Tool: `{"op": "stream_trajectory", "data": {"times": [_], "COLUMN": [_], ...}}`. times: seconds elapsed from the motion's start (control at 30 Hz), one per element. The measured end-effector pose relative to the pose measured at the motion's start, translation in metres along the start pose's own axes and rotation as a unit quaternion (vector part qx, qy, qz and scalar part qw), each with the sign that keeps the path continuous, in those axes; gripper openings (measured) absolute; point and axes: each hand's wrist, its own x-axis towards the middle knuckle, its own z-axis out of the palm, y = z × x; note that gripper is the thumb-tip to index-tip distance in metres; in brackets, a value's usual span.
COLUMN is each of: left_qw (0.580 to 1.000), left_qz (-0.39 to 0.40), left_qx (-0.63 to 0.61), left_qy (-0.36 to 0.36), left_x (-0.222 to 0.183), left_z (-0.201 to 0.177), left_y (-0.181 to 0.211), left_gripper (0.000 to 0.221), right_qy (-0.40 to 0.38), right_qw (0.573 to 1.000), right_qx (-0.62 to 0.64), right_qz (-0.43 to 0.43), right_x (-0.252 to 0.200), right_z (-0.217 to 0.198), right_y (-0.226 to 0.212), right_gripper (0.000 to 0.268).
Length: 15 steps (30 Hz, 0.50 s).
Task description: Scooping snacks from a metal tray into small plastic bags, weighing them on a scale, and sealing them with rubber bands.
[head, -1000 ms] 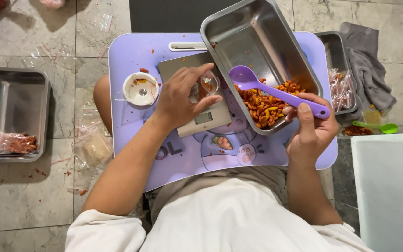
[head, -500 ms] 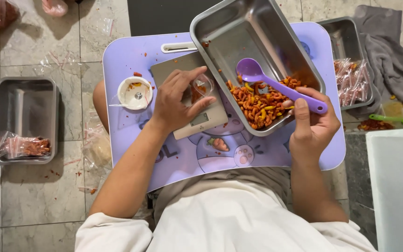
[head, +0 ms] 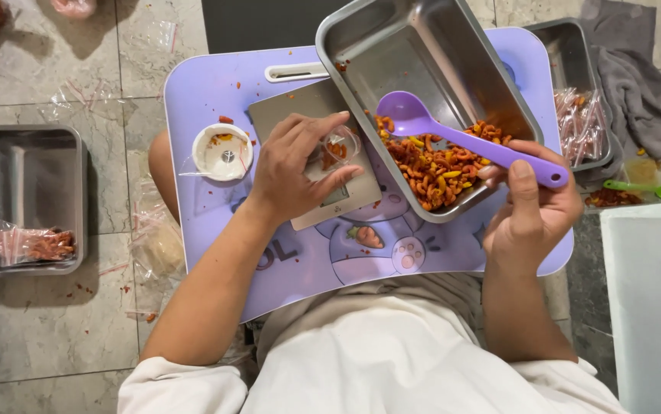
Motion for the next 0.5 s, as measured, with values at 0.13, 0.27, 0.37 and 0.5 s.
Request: {"op": "stream_trajectory", "data": {"times": [0.13,0.27,0.37,0.5], "left_qw": [1.000,1.000,1.000,0.997], "left_qz": [-0.012,-0.019,-0.021,-0.062], "left_qx": [0.014,0.013,0.012,-0.038], "left_qy": [0.000,-0.001,0.001,0.014], "left_x": [-0.004,-0.005,-0.009,-0.013], "left_z": [0.000,-0.001,0.002,0.010], "left_y": [-0.009,-0.010,-0.014,-0.024], "left_gripper": [0.061,0.061,0.061,0.061], "right_qy": [0.020,0.021,-0.045,-0.059], "right_qw": [0.998,0.991,0.975,0.946], "right_qx": [0.018,0.018,0.006,-0.013], "right_qz": [-0.065,-0.133,-0.219,-0.319], "right_x": [-0.006,-0.018,-0.024,-0.026], "right_z": [0.005,0.013,0.024,0.035], "right_y": [-0.002,0.010,0.018,0.020], "right_gripper": [0.022,0.023,0.025,0.029]}}
